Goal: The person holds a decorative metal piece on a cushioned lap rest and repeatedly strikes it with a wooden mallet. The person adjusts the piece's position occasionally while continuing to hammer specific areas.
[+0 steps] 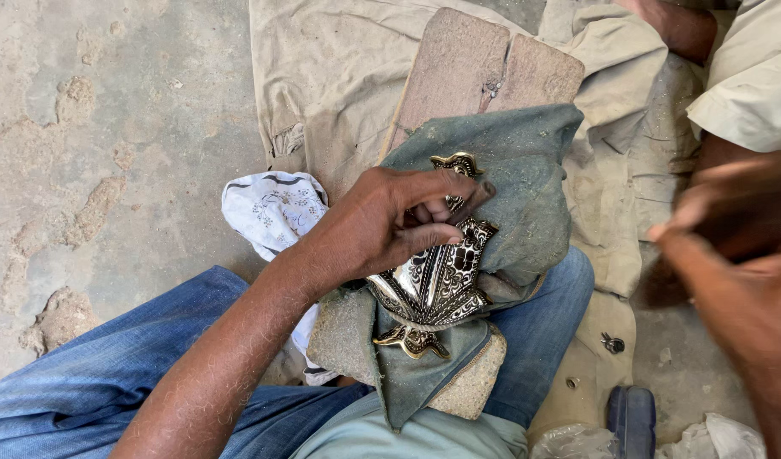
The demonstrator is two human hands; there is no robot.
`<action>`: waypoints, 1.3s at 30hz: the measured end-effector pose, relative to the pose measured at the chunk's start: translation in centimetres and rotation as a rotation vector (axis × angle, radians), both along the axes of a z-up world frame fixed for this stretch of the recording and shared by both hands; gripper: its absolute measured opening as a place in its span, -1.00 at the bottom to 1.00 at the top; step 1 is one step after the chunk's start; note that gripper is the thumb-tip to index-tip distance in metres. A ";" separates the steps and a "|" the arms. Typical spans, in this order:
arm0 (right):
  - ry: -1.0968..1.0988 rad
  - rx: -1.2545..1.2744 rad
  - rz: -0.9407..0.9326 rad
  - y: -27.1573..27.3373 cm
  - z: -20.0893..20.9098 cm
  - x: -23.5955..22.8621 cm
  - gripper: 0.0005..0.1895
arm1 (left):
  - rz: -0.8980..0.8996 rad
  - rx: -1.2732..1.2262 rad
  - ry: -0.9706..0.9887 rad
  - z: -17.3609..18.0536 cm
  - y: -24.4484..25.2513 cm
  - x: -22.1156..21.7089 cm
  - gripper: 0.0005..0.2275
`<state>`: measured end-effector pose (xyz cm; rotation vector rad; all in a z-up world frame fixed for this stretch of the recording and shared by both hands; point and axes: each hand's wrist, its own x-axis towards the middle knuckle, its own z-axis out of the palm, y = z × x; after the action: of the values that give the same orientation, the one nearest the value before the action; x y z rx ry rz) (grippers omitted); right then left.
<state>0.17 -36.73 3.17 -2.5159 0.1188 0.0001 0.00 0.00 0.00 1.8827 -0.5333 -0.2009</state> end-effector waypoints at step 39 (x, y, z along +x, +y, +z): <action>0.044 0.143 0.203 2.9 2.0 -10.5 -0.53 | -0.302 -0.015 -0.228 0.3 0.8 1.3 -0.59</action>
<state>-10.30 -33.83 5.22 -2.3752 -0.1152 0.1411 1.34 0.77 0.29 1.8149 -0.9732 -0.1800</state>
